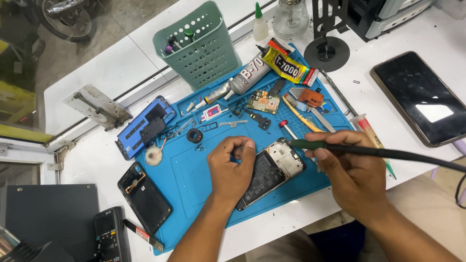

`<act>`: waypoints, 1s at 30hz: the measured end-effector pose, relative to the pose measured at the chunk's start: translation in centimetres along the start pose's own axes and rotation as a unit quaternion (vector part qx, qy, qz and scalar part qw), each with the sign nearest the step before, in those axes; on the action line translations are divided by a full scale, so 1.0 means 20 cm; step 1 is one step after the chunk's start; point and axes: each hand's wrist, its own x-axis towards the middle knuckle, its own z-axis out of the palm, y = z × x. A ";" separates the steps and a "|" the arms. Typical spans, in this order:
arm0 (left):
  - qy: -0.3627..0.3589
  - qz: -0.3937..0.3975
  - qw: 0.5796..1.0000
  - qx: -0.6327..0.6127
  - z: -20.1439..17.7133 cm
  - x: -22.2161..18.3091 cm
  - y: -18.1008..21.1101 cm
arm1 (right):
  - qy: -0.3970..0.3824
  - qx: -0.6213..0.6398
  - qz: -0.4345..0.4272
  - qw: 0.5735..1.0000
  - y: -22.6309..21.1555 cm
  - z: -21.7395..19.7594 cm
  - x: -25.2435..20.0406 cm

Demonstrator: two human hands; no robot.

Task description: Using a soldering iron to repair or modify internal components on a mobile phone motherboard.

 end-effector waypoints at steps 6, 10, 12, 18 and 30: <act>-0.008 0.000 1.000 0.011 0.01 0.00 0.01 | -0.045 -0.063 -0.088 0.993 0.07 -0.02 -0.07; -0.016 0.006 1.000 0.016 0.01 0.00 0.02 | -0.044 -0.085 -0.105 0.990 0.13 -0.04 -0.10; -0.019 0.017 0.999 0.022 0.01 0.00 0.03 | -0.046 -0.075 -0.114 0.990 0.13 -0.04 -0.10; -0.028 0.011 0.999 0.010 0.02 -0.01 0.02 | -0.026 -0.116 -0.143 0.983 0.14 -0.03 -0.09; -0.023 0.007 1.000 0.004 0.02 -0.01 0.04 | -0.025 -0.029 -0.097 0.995 0.15 -0.03 -0.11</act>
